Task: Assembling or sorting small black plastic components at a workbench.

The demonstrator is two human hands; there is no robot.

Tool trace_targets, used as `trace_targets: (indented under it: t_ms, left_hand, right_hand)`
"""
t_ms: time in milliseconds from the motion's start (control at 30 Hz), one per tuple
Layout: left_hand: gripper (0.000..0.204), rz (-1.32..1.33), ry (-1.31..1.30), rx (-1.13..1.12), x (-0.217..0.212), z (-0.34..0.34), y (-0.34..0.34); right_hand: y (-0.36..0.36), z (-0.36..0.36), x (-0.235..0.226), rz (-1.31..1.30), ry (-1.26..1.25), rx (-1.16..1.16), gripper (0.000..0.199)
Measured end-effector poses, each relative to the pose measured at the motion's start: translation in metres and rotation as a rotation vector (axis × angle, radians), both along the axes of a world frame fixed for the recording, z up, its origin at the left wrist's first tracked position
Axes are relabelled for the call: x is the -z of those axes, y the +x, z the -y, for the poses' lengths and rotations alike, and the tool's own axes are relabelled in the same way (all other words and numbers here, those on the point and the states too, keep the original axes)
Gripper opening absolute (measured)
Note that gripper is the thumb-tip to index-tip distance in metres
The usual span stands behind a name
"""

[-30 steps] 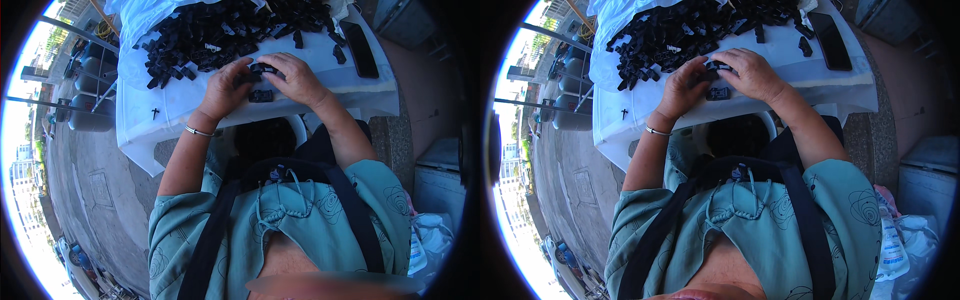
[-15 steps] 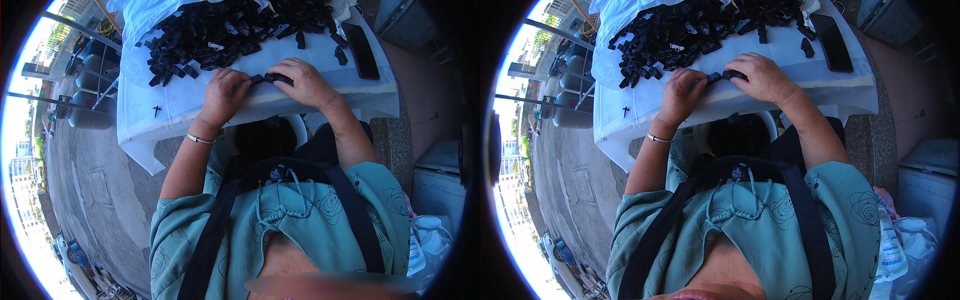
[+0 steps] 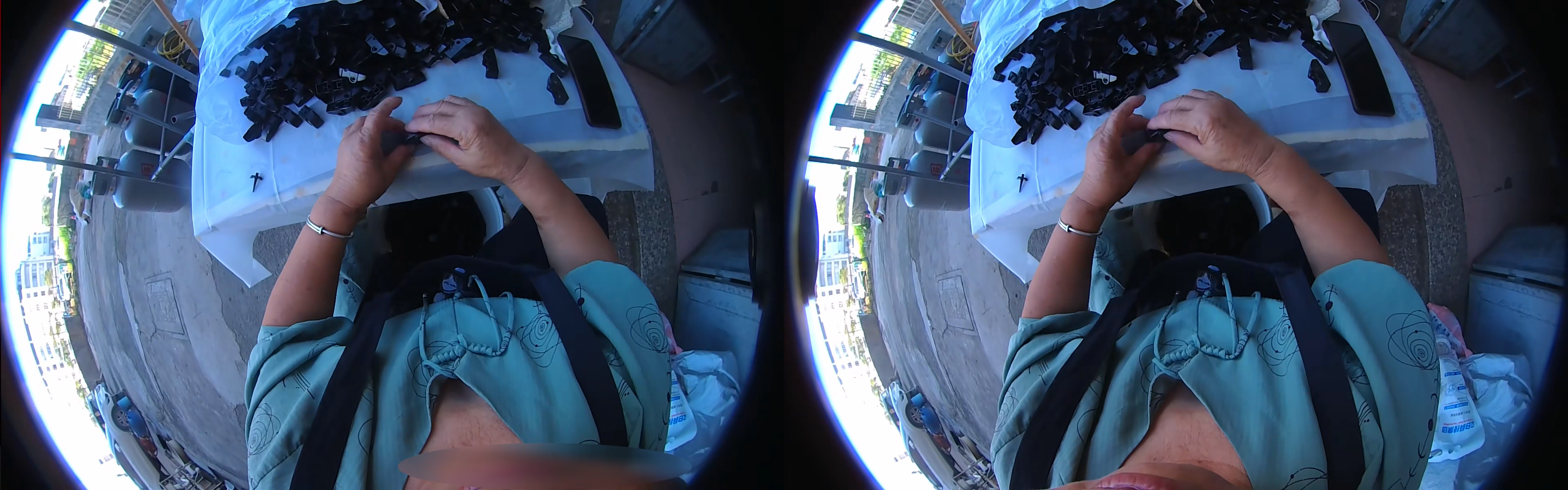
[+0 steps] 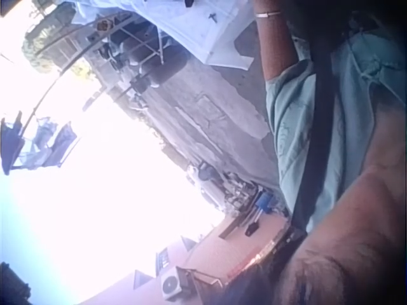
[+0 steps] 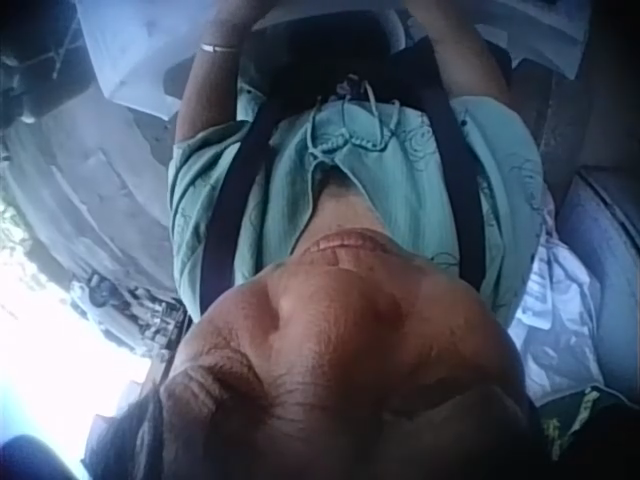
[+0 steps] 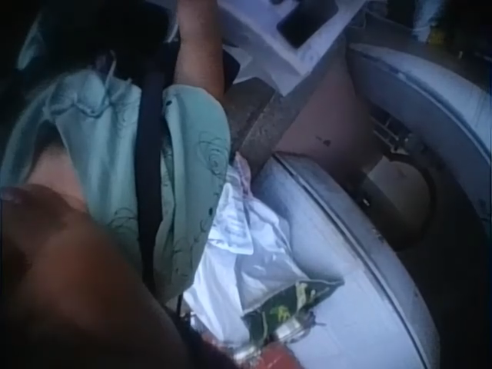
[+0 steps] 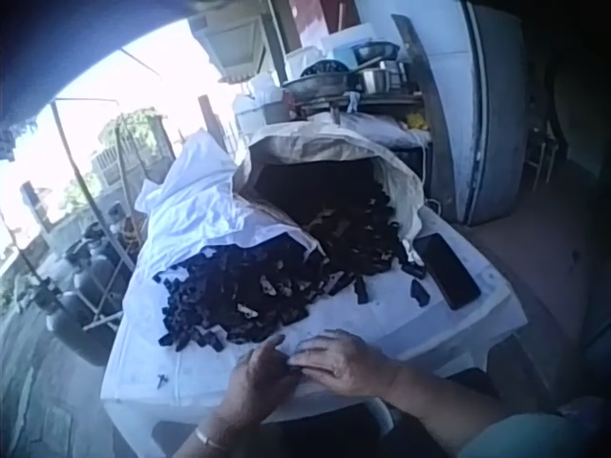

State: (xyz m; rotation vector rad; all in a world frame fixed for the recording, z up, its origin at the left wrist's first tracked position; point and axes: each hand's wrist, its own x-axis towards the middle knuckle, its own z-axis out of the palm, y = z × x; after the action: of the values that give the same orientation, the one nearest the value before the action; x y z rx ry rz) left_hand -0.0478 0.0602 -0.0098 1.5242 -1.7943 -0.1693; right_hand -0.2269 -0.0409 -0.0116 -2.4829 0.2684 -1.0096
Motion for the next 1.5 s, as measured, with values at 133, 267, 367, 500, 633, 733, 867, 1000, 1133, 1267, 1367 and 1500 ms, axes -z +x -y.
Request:
trace_targets:
  t_ms: [133, 267, 367, 500, 633, 733, 867, 1000, 1133, 1267, 1367, 1500]
  left_hand:
    - [0.066, -0.106, 0.083, 0.039, 0.004, 0.002, 0.007]
    - [0.068, -0.062, 0.098, 0.044, 0.004, 0.001, 0.007]
    - [0.057, -0.124, 0.107, 0.028, -0.003, 0.002, 0.005]
    - [0.042, 0.007, 0.004, -0.003, -0.018, 0.010, 0.012]
    - [0.033, 0.085, -0.028, -0.067, -0.010, 0.045, 0.010]
    - [0.029, 0.279, 0.001, -0.152, -0.011, 0.065, -0.002]
    - [0.032, 0.348, 0.193, -0.266, -0.012, 0.063, -0.018]
    - [0.035, 0.156, 0.313, -0.187, -0.021, 0.045, -0.021]
    - [0.035, -0.016, 0.398, -0.203, -0.034, 0.031, -0.007]
    - [0.038, 0.391, -0.036, 0.115, -0.022, 0.047, 0.009]
    - [0.041, 0.367, 0.064, 0.210, -0.023, 0.053, 0.010]
    - [0.044, 0.073, 0.244, 0.087, -0.019, 0.046, -0.002]
  right_hand:
    - [0.008, -0.003, 0.006, -0.021, 0.040, -0.007, 0.025]
    - [0.008, -0.006, 0.005, -0.053, 0.016, 0.033, 0.023]
    - [0.007, -0.016, 0.007, -0.099, -0.090, 0.109, 0.024]
    - [0.003, -0.022, 0.013, -0.071, -0.241, 0.194, 0.025]
    - [0.003, -0.023, 0.019, -0.129, -0.258, 0.190, 0.028]
    - [-0.003, -0.003, 0.007, -0.047, -0.066, 0.210, 0.029]
    - [-0.021, 0.048, -0.002, -0.163, -0.134, 0.698, 0.031]
    - [-0.026, 0.061, 0.015, -0.285, -0.048, 0.784, 0.031]
    - [-0.033, 0.045, -0.005, -0.293, 0.247, 0.490, 0.030]
    - [-0.030, 0.034, -0.001, -0.283, 0.064, 0.644, 0.030]
    - [-0.035, 0.032, -0.004, -0.375, 0.031, 0.457, 0.031]
    - [-0.020, 0.022, 0.004, -0.104, 0.162, 0.322, 0.032]
